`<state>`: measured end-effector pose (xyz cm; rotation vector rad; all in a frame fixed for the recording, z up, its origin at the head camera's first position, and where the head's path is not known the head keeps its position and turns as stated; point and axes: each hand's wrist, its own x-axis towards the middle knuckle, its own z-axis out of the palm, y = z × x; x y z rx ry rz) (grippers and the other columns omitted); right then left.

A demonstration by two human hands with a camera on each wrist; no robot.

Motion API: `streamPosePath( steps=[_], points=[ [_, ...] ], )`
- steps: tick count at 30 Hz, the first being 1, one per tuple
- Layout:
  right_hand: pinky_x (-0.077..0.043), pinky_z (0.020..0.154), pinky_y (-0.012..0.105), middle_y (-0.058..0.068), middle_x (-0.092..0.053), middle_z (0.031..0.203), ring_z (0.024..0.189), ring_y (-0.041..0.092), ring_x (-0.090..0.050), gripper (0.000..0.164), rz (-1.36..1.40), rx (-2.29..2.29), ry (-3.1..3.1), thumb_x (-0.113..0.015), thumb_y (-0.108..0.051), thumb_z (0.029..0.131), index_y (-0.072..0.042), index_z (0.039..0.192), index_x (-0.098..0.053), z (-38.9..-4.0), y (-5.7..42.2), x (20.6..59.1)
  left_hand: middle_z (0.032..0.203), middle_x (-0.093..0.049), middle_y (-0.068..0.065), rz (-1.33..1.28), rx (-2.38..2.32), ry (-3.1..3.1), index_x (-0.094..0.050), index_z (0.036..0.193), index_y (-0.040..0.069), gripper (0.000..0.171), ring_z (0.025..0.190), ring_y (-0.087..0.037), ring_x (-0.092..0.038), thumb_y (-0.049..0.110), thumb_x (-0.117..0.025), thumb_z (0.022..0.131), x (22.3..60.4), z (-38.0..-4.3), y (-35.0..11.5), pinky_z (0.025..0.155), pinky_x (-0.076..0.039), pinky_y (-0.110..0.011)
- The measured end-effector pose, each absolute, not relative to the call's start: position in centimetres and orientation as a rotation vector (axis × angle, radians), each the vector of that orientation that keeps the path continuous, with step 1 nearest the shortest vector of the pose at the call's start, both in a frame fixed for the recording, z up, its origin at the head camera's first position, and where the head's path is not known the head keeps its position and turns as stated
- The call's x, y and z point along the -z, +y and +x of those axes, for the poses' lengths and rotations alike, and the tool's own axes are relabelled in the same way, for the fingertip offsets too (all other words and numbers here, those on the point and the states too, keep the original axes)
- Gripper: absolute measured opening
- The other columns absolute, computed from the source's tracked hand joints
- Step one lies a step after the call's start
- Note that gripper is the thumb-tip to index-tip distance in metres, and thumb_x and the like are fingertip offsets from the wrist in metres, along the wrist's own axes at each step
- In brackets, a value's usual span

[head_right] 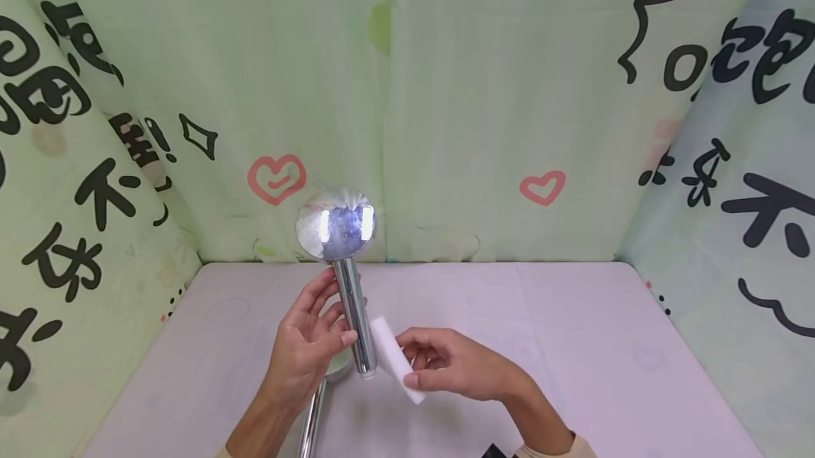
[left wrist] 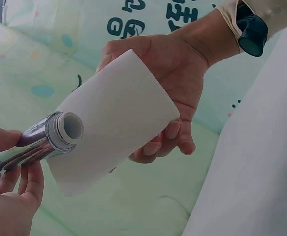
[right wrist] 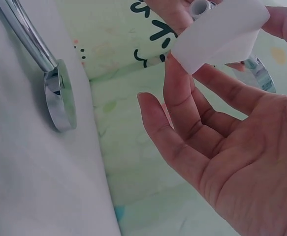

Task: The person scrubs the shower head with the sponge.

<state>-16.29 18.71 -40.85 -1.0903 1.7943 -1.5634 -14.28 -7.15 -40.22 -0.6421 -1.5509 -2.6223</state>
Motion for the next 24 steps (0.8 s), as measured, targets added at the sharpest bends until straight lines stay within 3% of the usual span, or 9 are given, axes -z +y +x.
streamPosePath(
  steps=[15, 19, 24],
  points=[
    [-0.053, 0.074, 0.024, 0.000, -0.064, 0.100, 0.087, 0.007, -0.058, 0.029, -1.108, 1.462, 1.779, -0.056, -0.007, 0.099, -0.006, 0.127, -0.061, -16.2, 19.2, 40.8, 0.146, -0.042, -0.015, -0.615, 2.655, -1.559, -0.030, 0.155, 0.001, 0.086, 0.111, -0.022, -0.058, -0.021, -0.066, 0.080, 40.0, -14.0, -7.3, 0.095, -0.055, -0.030],
    [-0.055, 0.080, 0.026, -0.001, -0.065, 0.101, 0.088, 0.006, -0.059, 0.031, -1.154, 1.400, 1.841, -0.058, -0.008, 0.099, -0.006, 0.129, -0.061, -16.2, 19.4, 40.9, 0.147, -0.042, -0.015, -0.601, 2.656, -1.576, -0.030, 0.155, 0.002, 0.085, 0.111, -0.022, -0.058, -0.020, -0.065, 0.080, 40.0, -14.0, -7.4, 0.094, -0.055, -0.031],
    [-0.055, 0.091, 0.031, -0.003, -0.066, 0.104, 0.093, 0.007, -0.062, 0.035, -1.225, 1.252, 1.976, -0.062, -0.016, 0.097, -0.015, 0.133, -0.061, -16.1, 19.9, 41.1, 0.148, -0.041, -0.014, -0.582, 2.661, -1.579, -0.030, 0.155, 0.004, 0.085, 0.112, -0.022, -0.057, -0.020, -0.063, 0.081, 39.9, -13.9, -7.5, 0.091, -0.055, -0.030]
  ],
)
